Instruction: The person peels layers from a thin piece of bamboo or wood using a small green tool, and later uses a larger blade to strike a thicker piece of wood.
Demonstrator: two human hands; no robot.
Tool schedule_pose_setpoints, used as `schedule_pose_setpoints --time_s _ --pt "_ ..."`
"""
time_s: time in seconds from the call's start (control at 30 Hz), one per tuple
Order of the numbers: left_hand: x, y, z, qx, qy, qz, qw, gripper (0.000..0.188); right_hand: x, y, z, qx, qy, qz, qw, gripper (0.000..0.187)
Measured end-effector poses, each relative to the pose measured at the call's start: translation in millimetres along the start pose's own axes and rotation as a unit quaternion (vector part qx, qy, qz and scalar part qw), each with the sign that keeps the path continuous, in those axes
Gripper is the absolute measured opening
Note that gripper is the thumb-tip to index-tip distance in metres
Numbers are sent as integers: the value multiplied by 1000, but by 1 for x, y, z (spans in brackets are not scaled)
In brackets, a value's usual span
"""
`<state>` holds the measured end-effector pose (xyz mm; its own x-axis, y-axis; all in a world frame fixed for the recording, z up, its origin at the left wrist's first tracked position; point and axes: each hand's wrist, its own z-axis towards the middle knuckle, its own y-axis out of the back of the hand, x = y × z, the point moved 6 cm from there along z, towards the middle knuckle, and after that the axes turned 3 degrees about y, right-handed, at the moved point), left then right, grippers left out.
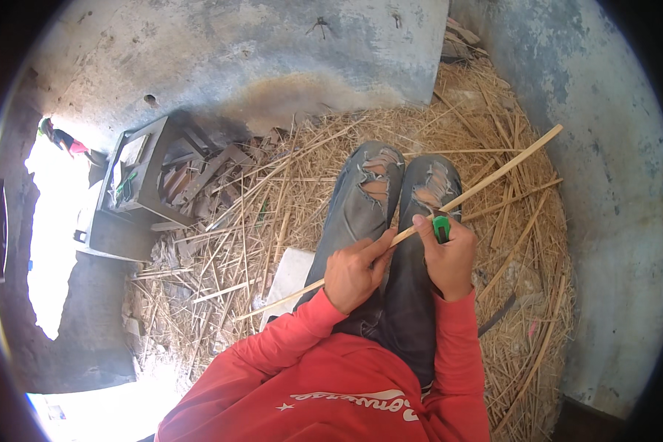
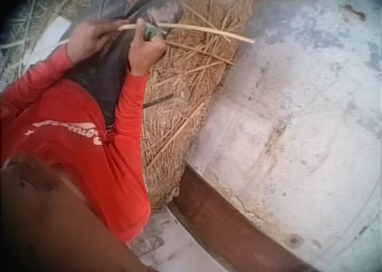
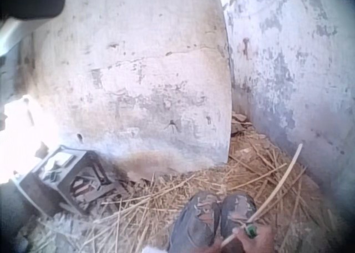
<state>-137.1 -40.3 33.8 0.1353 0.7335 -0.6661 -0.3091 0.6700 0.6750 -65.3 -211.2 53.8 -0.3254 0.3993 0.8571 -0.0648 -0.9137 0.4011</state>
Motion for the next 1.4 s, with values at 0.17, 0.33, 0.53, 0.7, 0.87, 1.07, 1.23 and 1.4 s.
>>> schedule_pose_setpoints --time_s 0.17,0.33,0.53,0.7,0.87,1.07,1.23,1.4 --pt "-1 -1 0 -7 -31 70 997 42 4 1 -1 -2 -9 19 1000 32" --pt "0 2 2 -23 -39 65 997 43 9 4 1 29 -11 2 1000 27" --pt "-3 3 5 -8 -9 18 1000 36 14 8 -3 9 2 -6 1000 20" --pt "19 10 20 -26 23 -16 999 29 30 -1 -16 85 115 -23 989 10" --pt "45 12 33 -25 37 -204 978 28 2 15 -14 -26 -7 -13 1000 17" --pt "29 14 39 187 121 -351 909 33 2 34 1 -76 -11 55 996 44" --pt "10 7 32 312 155 -388 854 42 2 18 3 -33 -64 182 981 35" --pt "3 -1 23 255 112 -402 872 36 11 13 13 30 -113 277 954 26"
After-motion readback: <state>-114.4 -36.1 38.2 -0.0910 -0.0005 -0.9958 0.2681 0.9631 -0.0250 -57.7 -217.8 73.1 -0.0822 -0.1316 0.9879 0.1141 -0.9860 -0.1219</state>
